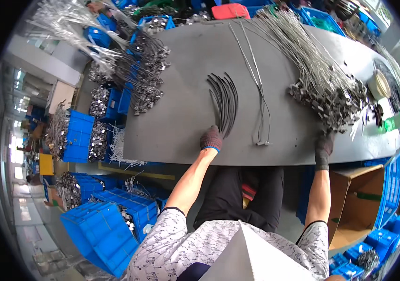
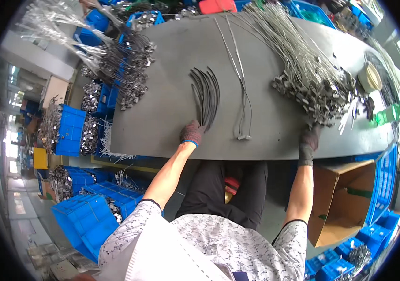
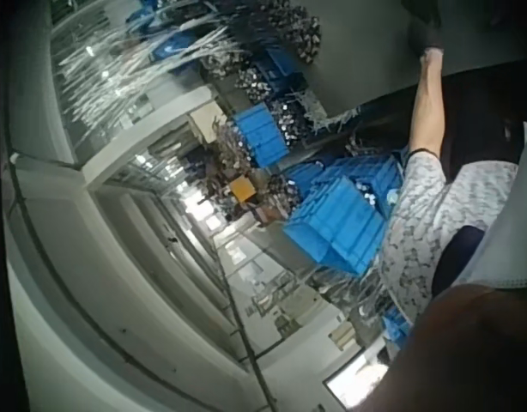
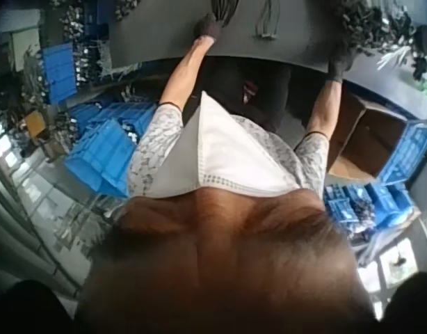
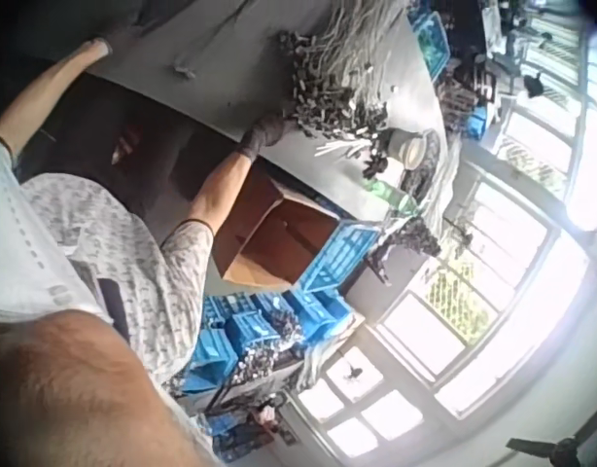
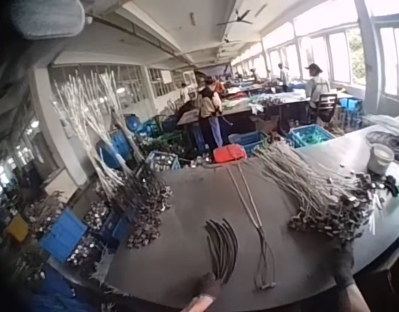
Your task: Arrange and sort bundles of wire harnesses on a production table.
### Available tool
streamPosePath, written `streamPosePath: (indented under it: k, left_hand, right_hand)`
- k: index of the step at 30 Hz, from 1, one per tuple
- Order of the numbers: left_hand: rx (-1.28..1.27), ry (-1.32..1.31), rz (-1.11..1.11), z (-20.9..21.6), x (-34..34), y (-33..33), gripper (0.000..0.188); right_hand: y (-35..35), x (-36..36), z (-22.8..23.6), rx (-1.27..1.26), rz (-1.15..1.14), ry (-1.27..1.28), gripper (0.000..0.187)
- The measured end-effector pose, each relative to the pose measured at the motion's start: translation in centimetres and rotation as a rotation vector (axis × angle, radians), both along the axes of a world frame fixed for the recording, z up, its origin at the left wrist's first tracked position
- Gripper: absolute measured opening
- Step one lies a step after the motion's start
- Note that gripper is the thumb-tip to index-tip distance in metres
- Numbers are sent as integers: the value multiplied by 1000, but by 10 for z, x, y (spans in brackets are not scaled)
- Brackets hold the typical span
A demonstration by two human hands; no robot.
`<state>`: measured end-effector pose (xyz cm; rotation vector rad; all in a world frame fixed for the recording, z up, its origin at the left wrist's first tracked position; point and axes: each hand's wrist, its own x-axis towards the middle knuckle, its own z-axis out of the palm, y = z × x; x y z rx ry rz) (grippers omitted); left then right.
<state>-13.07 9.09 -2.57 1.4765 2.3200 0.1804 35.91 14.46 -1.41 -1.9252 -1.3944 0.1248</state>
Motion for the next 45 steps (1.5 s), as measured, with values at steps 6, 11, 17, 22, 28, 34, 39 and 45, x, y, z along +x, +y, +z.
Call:
streamPosePath:
  k: [6, 11, 17, 22, 28, 34, 39, 45]
  left_hand:
    - [74, -156, -114, -51, -40, 4, 33]
    - [54, -72, -97, -72, -43, 4, 28]
    - [-57, -1237, 224, -2, -41, -14, 21]
    - [149, -1380, 94, 24, -47, -7, 14]
    - [214, -1707, 146, 25, -10, 21, 15]
    - [182, -1803, 390, 24, 113, 26, 11]
    - [-232, -1679, 347, 12, 248, 4, 18]
    - [156, -1743, 416, 59, 321, -31, 16]
  right_hand:
    - [-19, 14, -6, -308, -61, 179, 34]
    - [-103, 26, -2, 192, 589, -547, 15]
    - [-234, 57, -36, 62, 646, -341, 21]
    - [-464, 74, -105, -965, 239, -254, 18]
    - [-704, 58, -74, -1572, 69, 146, 17]
    - [-758, 27, -80, -1178, 44, 178, 27]
    - [-659, 25, -87, -897, 176, -16, 23]
    - [-568, 38, -61, -1033, 233, -155, 25]
